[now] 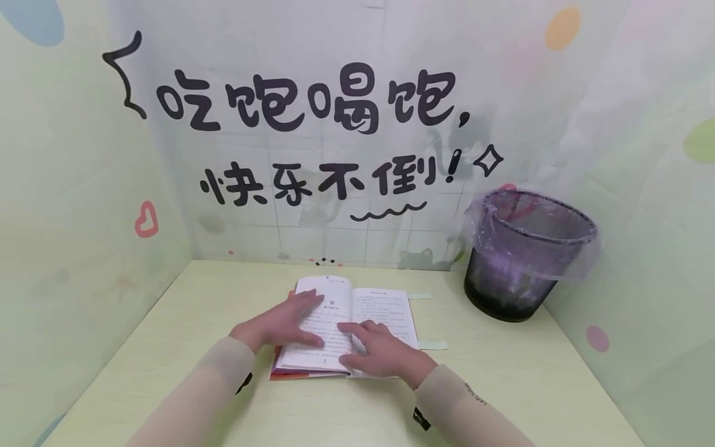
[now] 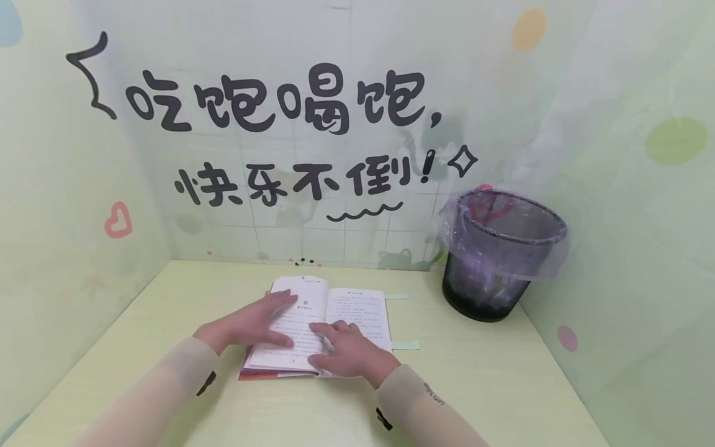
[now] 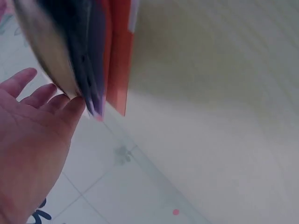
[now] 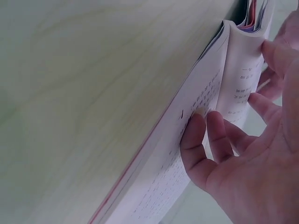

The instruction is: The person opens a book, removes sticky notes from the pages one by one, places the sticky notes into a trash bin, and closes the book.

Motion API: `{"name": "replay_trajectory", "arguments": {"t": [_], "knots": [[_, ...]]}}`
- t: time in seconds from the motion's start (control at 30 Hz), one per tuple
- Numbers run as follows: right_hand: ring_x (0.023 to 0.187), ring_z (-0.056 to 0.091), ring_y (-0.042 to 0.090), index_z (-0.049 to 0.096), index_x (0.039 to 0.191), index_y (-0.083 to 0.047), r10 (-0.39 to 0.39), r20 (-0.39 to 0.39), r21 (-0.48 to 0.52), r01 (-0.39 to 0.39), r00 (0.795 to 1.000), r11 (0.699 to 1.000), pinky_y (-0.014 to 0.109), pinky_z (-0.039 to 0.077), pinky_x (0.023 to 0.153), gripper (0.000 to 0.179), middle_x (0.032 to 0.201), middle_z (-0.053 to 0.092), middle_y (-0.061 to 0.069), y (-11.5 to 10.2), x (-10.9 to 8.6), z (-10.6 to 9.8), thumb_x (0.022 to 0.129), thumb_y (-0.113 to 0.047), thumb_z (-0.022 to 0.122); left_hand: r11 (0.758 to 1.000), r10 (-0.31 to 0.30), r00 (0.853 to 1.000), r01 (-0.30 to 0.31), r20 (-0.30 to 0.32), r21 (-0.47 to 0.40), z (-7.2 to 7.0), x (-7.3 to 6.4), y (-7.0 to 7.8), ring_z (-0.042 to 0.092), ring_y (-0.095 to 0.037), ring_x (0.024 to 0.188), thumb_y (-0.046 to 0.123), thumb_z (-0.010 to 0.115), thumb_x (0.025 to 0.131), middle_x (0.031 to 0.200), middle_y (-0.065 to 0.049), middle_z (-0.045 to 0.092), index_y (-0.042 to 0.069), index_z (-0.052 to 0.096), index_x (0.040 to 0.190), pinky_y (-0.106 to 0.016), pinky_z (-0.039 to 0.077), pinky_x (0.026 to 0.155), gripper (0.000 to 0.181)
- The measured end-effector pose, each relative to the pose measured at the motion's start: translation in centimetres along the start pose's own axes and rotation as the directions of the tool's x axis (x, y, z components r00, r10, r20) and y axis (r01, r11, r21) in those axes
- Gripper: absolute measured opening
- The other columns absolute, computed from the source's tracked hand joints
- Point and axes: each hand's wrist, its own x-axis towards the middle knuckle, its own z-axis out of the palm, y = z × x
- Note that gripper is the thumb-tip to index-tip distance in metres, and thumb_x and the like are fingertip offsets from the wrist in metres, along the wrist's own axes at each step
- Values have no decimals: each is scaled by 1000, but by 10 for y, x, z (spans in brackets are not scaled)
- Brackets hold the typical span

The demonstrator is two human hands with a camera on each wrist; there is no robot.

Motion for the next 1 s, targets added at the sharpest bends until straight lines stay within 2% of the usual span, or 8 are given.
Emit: {"name": "replay_trajectory", "arguments": {"t": [0.07,0.27,0.47,0.6,0.7,0.77,0.83,1.0], "knots": [[158,43,45,36,172,-34,24,1,11,-24,1000,1000,68,42,125,82,170,47,14,1,1,1,102,-65,66,1000,-5,999,5,46,0,4,-1,1,18,-45,170,55,93,84,184,-17,21,13,33,174,-68,21,135,116],[163,39,41,32,173,-13,76,8,37,-76,997,996,60,35,133,96,174,46,13,3,2,2,101,-67,66,998,-38,998,41,51,-48,11,-2,3,22,-46,169,48,98,81,182,-19,27,7,31,173,-64,21,137,121],[154,52,36,37,171,-13,59,10,84,-60,998,995,58,41,129,91,164,57,13,7,0,-2,101,-63,68,989,-113,990,121,88,-82,14,-3,5,21,-46,169,45,101,77,183,-18,23,8,30,174,-65,22,136,125],[139,64,32,42,167,-9,53,-6,198,-51,999,979,55,51,120,80,155,63,14,15,-2,-8,105,-52,68,988,-124,987,132,98,-76,17,-3,5,20,-45,170,45,101,77,184,-17,22,8,30,174,-64,22,137,125],[129,69,32,48,162,-5,85,-66,270,-64,994,961,56,57,111,65,151,65,17,25,-4,-18,109,-39,67,989,-122,988,129,95,-67,18,-2,5,20,-44,170,45,101,77,184,-16,22,7,31,173,-62,22,137,125],[125,70,32,53,158,-4,134,-127,271,-96,983,958,56,59,107,57,149,66,18,34,-6,-25,110,-31,67,990,-123,988,129,94,-62,18,0,5,20,-43,170,45,101,76,184,-16,22,7,31,173,-62,22,137,125],[122,71,32,57,155,-3,197,-192,248,-146,961,958,55,60,104,52,147,67,18,43,-7,-32,109,-26,66,991,-119,989,124,91,-57,17,0,3,20,-43,170,45,101,76,184,-16,22,7,31,173,-62,22,137,126],[138,61,44,64,147,5,311,-295,104,-294,903,950,60,49,119,46,150,63,26,63,-12,-45,110,-22,57,995,-84,994,88,76,-55,15,-2,-3,19,-44,170,45,101,76,184,-18,21,5,31,173,-61,21,138,126]]}}
